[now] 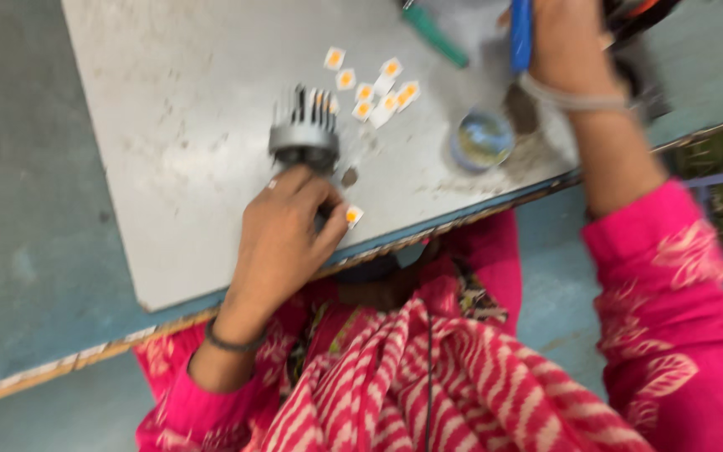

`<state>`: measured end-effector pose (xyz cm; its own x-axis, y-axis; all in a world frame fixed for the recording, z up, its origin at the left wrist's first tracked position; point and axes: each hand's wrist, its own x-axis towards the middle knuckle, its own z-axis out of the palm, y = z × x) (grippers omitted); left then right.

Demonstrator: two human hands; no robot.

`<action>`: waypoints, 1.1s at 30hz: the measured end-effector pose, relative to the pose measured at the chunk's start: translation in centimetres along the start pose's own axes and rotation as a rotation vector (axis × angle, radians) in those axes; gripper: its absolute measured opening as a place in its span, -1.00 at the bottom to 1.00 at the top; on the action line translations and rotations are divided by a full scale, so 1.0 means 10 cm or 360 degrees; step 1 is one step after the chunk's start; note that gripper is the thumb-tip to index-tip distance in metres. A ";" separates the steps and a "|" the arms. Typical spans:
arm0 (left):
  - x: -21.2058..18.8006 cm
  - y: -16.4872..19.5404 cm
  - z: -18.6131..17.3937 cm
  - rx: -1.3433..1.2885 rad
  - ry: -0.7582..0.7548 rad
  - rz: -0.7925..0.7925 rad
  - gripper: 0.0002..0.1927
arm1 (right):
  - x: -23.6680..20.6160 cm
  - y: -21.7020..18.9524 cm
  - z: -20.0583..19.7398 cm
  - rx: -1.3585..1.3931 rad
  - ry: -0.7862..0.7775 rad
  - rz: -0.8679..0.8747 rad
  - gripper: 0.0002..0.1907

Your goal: The person solders small LED chips onto the wires of an aluminum heat-sink light housing at a workbench. They hold the housing and wire with one hand while applying a soldering iron to the LED pads, working through the LED chips one at a time, then use pliers on a wire near the end.

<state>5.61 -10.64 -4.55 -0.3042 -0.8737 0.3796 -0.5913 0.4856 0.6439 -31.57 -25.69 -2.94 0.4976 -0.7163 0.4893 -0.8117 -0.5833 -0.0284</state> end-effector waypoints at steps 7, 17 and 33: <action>0.07 -0.04 0.12 0.0041 -0.0029 -0.0056 -0.90 | -0.43 -0.40 -0.14 0.0683 0.0404 0.0281 -0.43; 0.04 -0.06 0.20 0.0038 -0.0036 -0.0127 -0.90 | -0.63 -0.52 -0.10 0.0840 0.0421 0.0411 -0.38; 0.11 -0.01 0.18 0.0038 -0.0041 -0.0153 -0.88 | -1.37 -0.73 0.16 0.1434 0.0919 0.0725 -0.27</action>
<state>3.98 -11.69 -5.44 -0.2641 -0.9168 0.2994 -0.6362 0.3990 0.6604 -31.92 -12.21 -10.80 -0.1863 -0.7841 0.5920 -0.2530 -0.5440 -0.8001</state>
